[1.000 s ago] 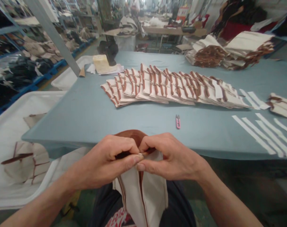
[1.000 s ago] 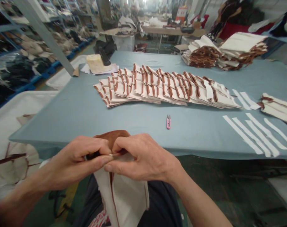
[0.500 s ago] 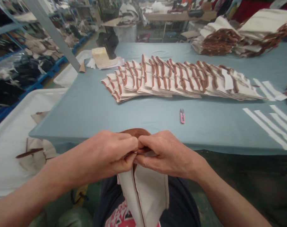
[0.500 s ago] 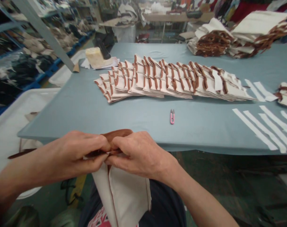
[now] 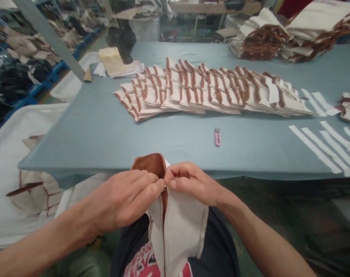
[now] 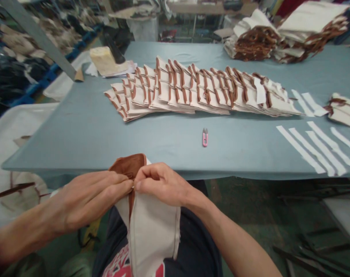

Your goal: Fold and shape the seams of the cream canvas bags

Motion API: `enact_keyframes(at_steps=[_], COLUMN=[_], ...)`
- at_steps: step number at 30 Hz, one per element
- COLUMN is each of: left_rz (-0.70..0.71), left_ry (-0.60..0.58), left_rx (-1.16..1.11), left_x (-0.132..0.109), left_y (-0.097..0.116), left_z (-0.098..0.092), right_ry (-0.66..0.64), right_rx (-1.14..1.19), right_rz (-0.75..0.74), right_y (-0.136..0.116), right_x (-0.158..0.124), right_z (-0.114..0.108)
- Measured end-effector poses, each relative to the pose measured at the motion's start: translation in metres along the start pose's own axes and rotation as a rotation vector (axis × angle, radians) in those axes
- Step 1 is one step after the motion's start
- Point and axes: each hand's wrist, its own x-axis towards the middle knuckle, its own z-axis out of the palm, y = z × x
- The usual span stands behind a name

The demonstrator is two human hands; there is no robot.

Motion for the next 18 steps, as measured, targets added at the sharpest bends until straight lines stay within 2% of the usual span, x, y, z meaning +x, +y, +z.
enact_keyframes(at_steps=[4,7,10,13,16,18], left_rz=[0.115,0.111,0.015,-0.194,-0.344,-0.344], left_ry=[-0.035,-0.084,-0.092,-0.131,-0.296,-0.376], left_rx=[0.155,0.199,0.082,-0.147,-0.343,-0.4], left_x=[0.006,0.008,0.005,0.004,0.007,0.01], left_y=[0.003,0.004,0.002,0.0,-0.002,-0.004], left_z=[-0.004,-0.002,0.002,-0.004,-0.02,-0.028], right_ry=[0.018,0.048,0.093,0.143,0.175,0.191], right_rx=[0.077,0.029,-0.088,-0.235,-0.4,-0.512], right_rz=[0.003,0.059,0.032,-0.107,-0.257,-0.351], right_y=[0.005,0.006,0.003,-0.003,-0.007,-0.007], right_x=[0.003,0.004,0.002,-0.004,-0.009,-0.011], right_z=[0.001,0.001,0.002,0.004,0.006,0.007])
